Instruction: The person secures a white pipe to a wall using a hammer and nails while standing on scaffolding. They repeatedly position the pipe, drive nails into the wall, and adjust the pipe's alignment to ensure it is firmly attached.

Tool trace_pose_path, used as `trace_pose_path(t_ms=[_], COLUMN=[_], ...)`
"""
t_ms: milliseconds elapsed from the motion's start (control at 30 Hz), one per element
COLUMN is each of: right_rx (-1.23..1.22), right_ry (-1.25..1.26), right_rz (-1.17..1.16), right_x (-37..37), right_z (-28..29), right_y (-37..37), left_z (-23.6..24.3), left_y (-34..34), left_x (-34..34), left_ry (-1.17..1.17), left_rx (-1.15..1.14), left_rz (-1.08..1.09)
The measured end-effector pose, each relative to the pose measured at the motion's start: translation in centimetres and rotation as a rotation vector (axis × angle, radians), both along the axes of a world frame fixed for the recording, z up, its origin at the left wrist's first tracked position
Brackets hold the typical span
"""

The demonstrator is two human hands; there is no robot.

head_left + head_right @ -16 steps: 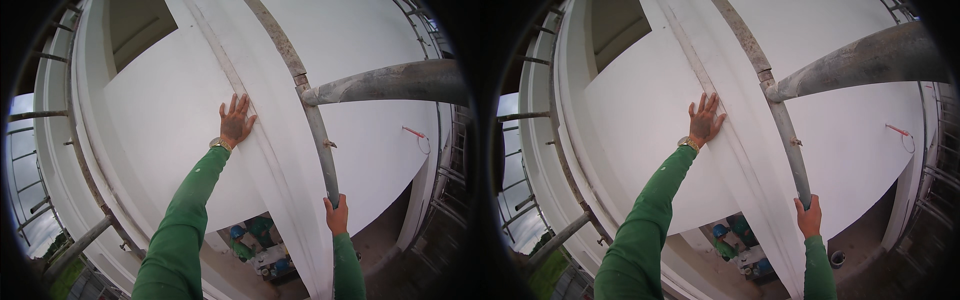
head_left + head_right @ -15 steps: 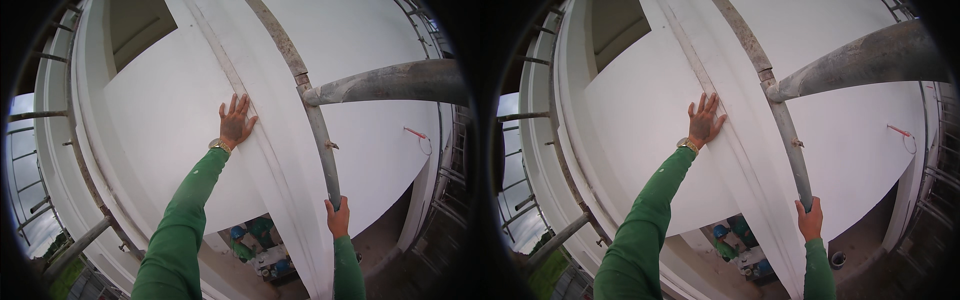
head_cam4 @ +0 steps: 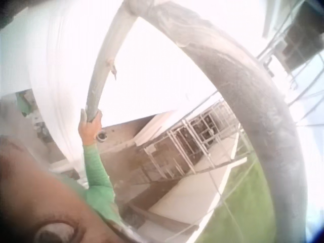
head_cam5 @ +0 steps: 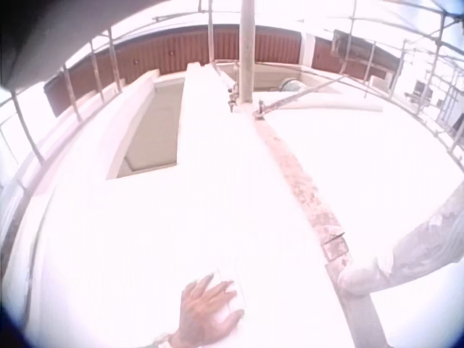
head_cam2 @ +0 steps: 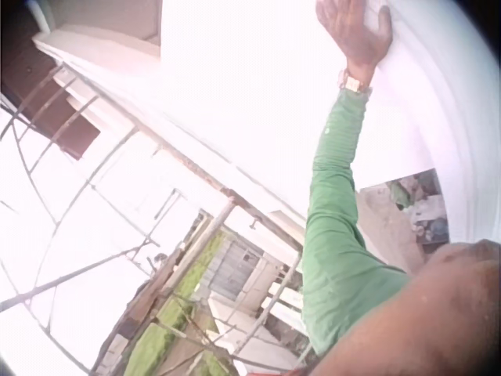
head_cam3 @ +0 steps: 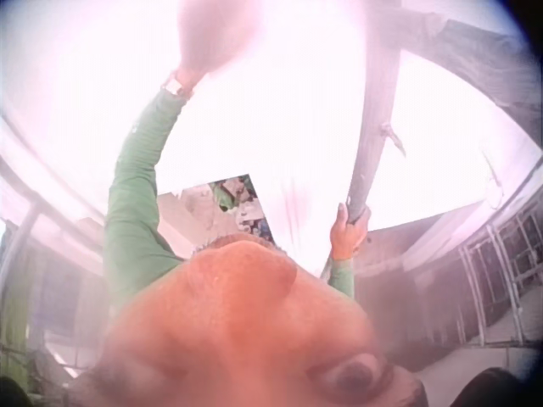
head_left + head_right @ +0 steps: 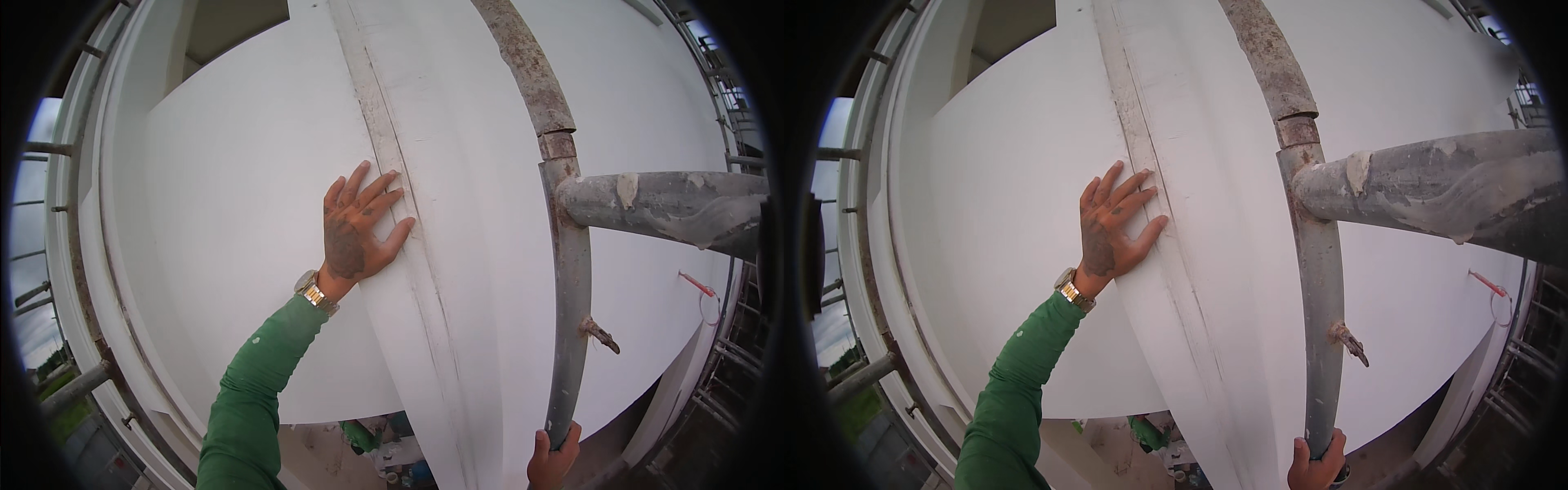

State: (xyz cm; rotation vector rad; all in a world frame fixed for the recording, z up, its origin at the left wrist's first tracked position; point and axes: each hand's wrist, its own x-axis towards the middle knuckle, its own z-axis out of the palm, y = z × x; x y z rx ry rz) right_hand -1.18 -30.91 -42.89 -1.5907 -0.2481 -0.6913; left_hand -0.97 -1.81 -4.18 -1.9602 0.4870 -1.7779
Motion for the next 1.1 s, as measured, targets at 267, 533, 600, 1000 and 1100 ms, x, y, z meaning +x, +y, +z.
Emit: trace_pose_path(t_ms=[267, 533, 600, 1000, 1100], right_rx=[-0.094, 0.033, 0.075, 0.017, -0.015], right_ry=[0.128, 0.064, 0.122, 0.178, 0.188], right_rz=[0.085, 0.159, 0.209, 0.172, 0.183], right_x=[-0.7, 0.0, 0.3, 1.3, 1.1], right_z=[0.4, -1.1, -1.5, -1.7, -1.2], right_y=[0.1, -0.9, -1.1, -1.1, -1.3], left_z=[-1.2, -1.1, -1.2, -1.5, -1.5], left_y=[1.9, 1.7, 1.8, 2.1, 1.8], left_x=[0.2, 0.6, 0.8, 0.6, 0.6], left_ry=[0.036, 0.008, 0.021, 0.031, 0.008], left_rx=[-0.064, -0.045, -0.047, -0.034, -0.038], left_rz=[0.022, -0.029, -0.034, -0.021, 0.001])
